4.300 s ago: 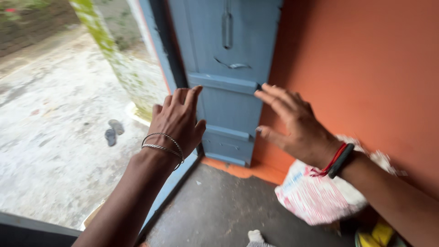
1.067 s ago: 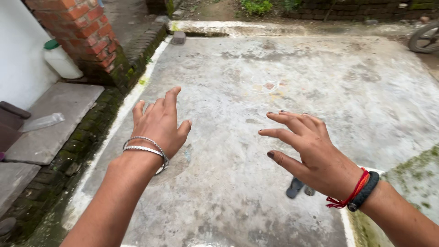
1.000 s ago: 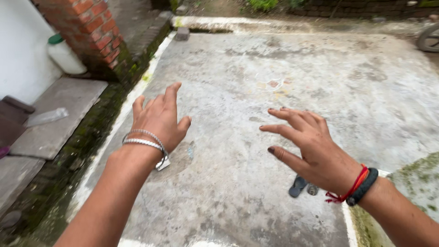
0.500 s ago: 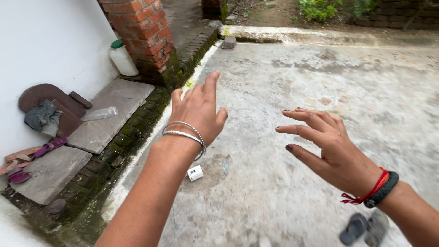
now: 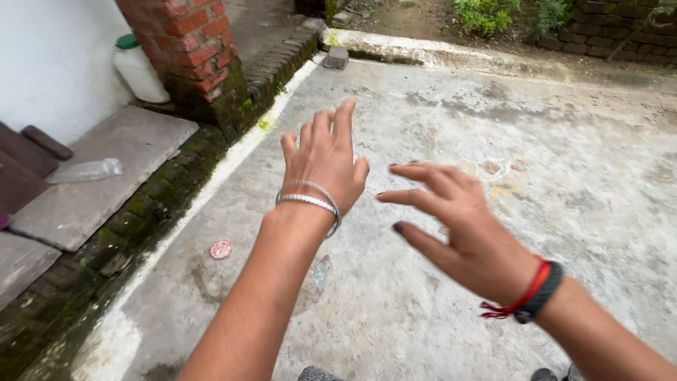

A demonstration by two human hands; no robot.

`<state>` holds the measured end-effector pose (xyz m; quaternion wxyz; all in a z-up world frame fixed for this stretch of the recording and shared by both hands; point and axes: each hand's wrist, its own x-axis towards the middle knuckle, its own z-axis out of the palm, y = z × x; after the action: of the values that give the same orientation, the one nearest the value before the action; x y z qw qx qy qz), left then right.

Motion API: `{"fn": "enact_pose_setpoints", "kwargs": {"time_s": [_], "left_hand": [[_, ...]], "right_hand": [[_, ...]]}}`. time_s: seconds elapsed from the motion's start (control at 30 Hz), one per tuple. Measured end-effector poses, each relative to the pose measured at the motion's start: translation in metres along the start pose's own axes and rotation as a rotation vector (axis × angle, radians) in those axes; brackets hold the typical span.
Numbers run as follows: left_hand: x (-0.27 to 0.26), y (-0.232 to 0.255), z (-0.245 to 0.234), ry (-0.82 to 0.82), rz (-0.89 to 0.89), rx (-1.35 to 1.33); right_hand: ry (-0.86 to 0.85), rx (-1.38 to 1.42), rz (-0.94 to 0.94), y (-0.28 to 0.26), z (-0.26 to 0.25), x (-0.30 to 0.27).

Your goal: The person picks up and handles boxes, a plastic bag containing items, a round container lid, and a mobile phone box in an indoor and outdoor environment.

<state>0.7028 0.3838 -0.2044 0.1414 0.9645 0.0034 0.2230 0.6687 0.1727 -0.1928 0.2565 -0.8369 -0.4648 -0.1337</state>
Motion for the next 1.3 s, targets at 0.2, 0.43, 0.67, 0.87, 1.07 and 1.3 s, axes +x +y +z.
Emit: {"fn": "enact_pose_setpoints", "kwargs": {"time_s": [0.2,0.43,0.67,0.87,1.07,1.3], "left_hand": [[0.048,-0.061,0.020,-0.033,-0.037,0.000],[0.115,-0.178,0.022,-0.029,-0.050,0.039],[0.177,-0.297,0.018,-0.059,-0.084,0.121],[0.227,-0.373,0.043,-0.001,-0.127,0.146],[0.275,-0.469,0.054,0.114,-0.351,0.152],[0.335,-0.524,0.071,0.221,-0.667,0.152]], "right_hand": [[-0.045,0.043,-0.081,0.027,0.041,0.083],[-0.045,0.033,-0.031,0.055,0.102,0.187],[-0.028,0.145,0.003,0.073,0.183,0.296],[-0.057,0.175,-0.066,0.103,0.240,0.377],[-0.180,0.249,-0.132,0.183,0.282,0.462],[-0.353,0.264,-0.315,0.268,0.318,0.599]]}}
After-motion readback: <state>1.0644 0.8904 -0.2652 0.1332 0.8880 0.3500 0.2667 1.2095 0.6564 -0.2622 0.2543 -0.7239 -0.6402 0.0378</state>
